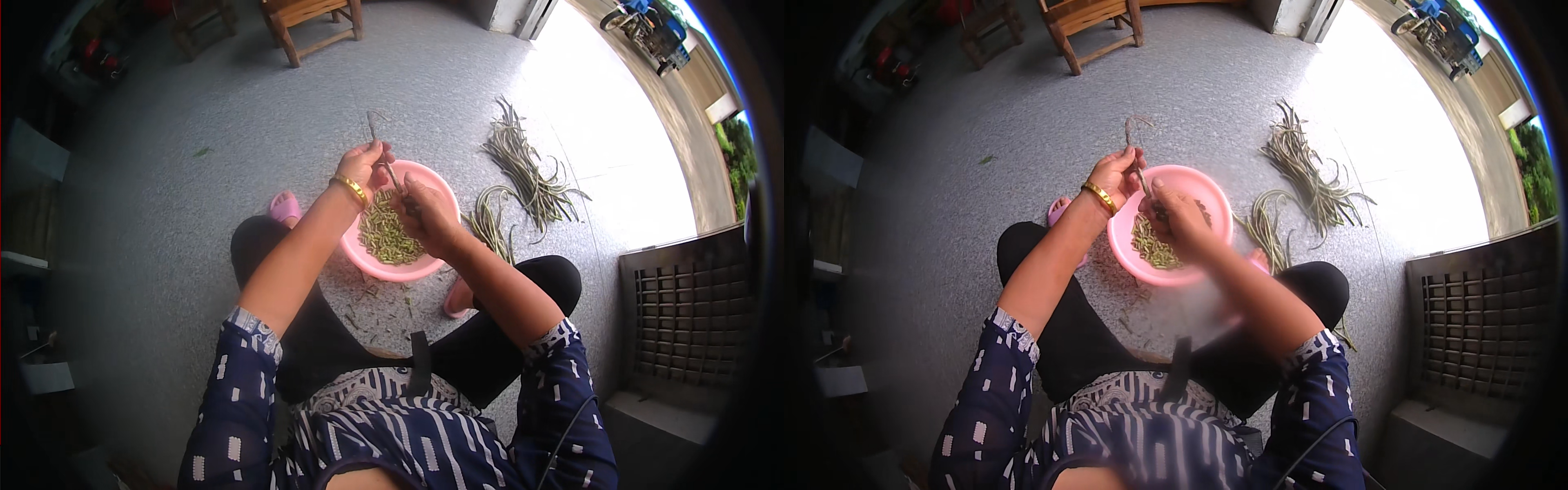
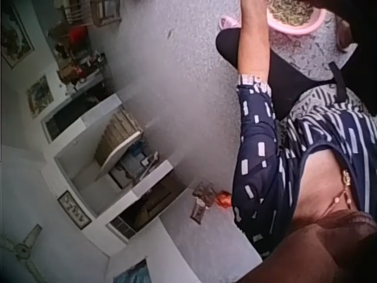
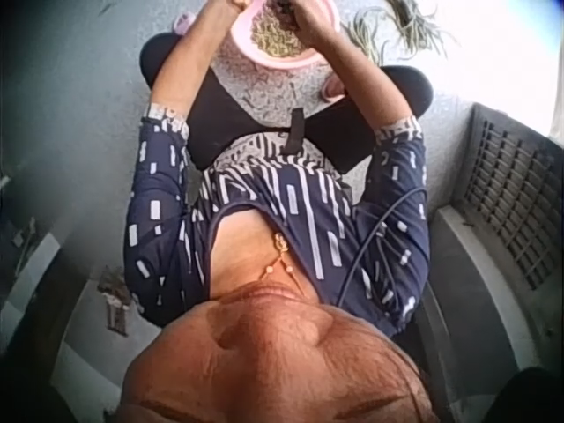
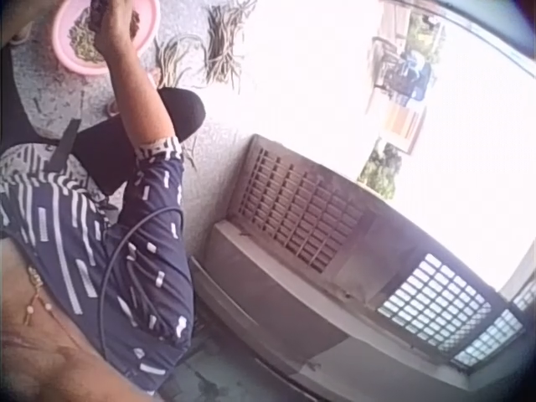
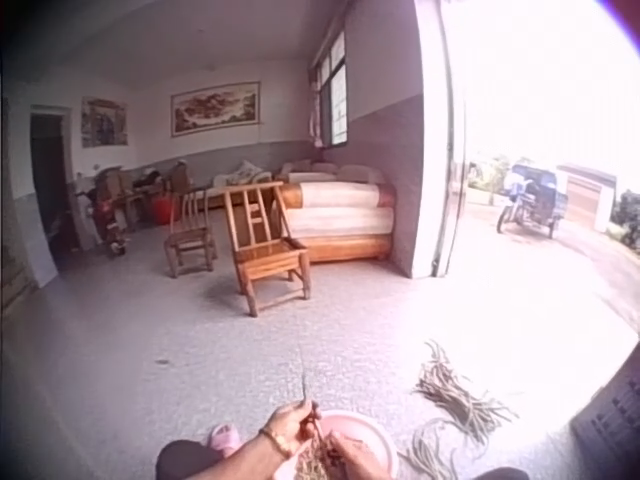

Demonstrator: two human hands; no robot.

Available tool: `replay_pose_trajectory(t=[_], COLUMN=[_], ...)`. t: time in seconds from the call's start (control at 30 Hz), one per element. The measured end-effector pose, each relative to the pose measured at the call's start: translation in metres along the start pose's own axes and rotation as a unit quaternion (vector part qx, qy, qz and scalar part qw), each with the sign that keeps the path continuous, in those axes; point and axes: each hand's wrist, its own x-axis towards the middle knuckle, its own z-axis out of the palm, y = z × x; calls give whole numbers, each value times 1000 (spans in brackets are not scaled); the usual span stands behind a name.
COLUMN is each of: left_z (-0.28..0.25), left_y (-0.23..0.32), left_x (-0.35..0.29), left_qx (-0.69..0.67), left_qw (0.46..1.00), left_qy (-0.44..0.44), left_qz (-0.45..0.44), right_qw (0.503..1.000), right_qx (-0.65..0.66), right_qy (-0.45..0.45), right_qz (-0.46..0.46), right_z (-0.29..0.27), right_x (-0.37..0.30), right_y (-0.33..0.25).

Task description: The person is sitting on the floor, shelling yardlong beans into a pink plastic bowl.

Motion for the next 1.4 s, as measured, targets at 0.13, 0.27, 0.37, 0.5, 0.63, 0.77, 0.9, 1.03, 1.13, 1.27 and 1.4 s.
replay_pose_trajectory(t=[0.13,0.27,0.37,0.5,0.63,0.77,0.9,1.03,1.13,1.27,1.4], left_z=[4,-4,-5,-7,-11,-4,-4,-1,1,-3,-1], left_y=[0,8,6,3,8,9,5,2,4,10,1], left_x=[-2,2,5,5,7,3,1,1,-1,-1,2], left_qx=[2,-53,-53,-76,-80,-47,-12,7,9,-7,-59], left_qw=[1000,996,995,991,992,997,999,999,999,999,995], left_qy=[-3,64,64,78,87,54,26,11,7,36,37], left_qz=[-1,-37,-61,-75,-53,-12,19,36,38,-2,-73], right_qw=[994,983,898,786,923,992,998,998,995,960,789], right_qx=[-99,-166,-364,-482,-268,-64,18,-13,-74,-251,-463], right_qy=[-29,-8,-24,-89,-131,-91,-51,-53,-57,-51,-59], right_qz=[-41,-81,-244,-378,-242,-56,-28,-19,-25,-114,-399], right_z=[-2,7,-4,5,9,-5,-5,-6,-6,-1,-2], right_x=[2,-5,3,-5,-16,-5,1,0,0,0,5], right_y=[1,0,7,-1,10,13,7,4,5,7,6])
